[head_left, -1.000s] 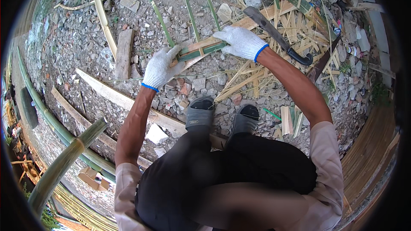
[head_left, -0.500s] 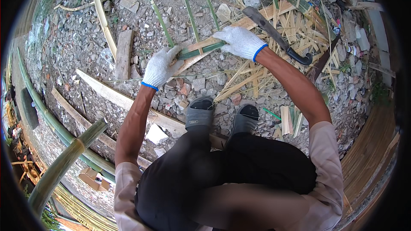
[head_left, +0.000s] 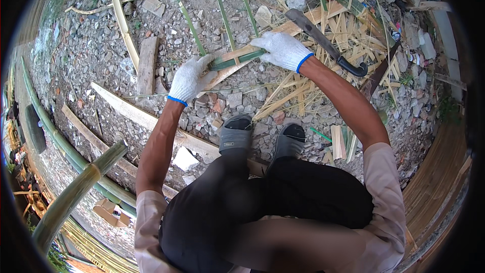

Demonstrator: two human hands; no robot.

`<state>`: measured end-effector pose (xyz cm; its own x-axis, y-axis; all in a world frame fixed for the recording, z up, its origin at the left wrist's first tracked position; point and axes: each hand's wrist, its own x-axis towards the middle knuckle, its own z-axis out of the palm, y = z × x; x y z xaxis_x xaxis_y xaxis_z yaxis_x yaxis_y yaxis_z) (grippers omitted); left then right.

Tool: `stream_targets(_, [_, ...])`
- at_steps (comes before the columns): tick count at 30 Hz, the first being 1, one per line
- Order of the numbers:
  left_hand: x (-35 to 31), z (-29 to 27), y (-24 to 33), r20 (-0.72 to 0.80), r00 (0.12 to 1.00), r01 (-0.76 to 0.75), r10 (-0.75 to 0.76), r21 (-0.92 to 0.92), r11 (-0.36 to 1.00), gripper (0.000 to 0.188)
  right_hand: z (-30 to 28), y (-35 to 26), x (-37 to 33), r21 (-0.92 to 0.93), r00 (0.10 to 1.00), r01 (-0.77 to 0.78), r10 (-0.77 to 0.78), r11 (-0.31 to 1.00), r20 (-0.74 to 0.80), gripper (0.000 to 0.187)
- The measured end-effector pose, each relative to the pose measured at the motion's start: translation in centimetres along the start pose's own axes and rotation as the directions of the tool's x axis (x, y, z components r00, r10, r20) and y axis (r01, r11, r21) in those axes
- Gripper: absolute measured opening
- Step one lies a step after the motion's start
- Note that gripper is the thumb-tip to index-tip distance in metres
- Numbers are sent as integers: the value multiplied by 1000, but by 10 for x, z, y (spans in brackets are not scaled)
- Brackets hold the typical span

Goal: Weaving thin strips of bamboo into a frame and using a machete to shave or split strips for fitting.

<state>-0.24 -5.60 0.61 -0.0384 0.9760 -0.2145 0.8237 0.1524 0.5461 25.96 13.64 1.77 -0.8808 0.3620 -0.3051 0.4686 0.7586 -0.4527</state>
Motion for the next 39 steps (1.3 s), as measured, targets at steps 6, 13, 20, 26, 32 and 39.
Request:
stream_targets(6, [-9, 10, -6, -126, 991, 20, -36, -125, 992, 73, 5, -13, -14, 265, 984, -131, 158, 955, -83, 76])
stream_targets(13, [-8, 35, 1, -187, 916, 175, -354, -608, 774, 66, 42, 22, -28, 713, 877, -209, 451, 670, -167, 52])
stream_targets(20, [2, 31, -24, -2, 884, 355, -467, -647, 675, 42, 36, -8, -16, 542, 833, -291, 487, 789, -263, 37])
stream_targets(26, [4, 31, -20, 75, 865, 377, -497, -750, 544, 40, 46, -10, -15, 498, 810, -324, 508, 804, -293, 38])
stream_targets(32, [1, 39, -13, -164, 898, 292, -409, -474, 831, 40, 51, -12, -20, 516, 783, -308, 521, 799, -339, 38])
stream_targets(39, [1, 29, -15, -25, 859, 384, -511, -628, 677, 44, 51, -16, -17, 528, 791, -301, 517, 794, -326, 37])
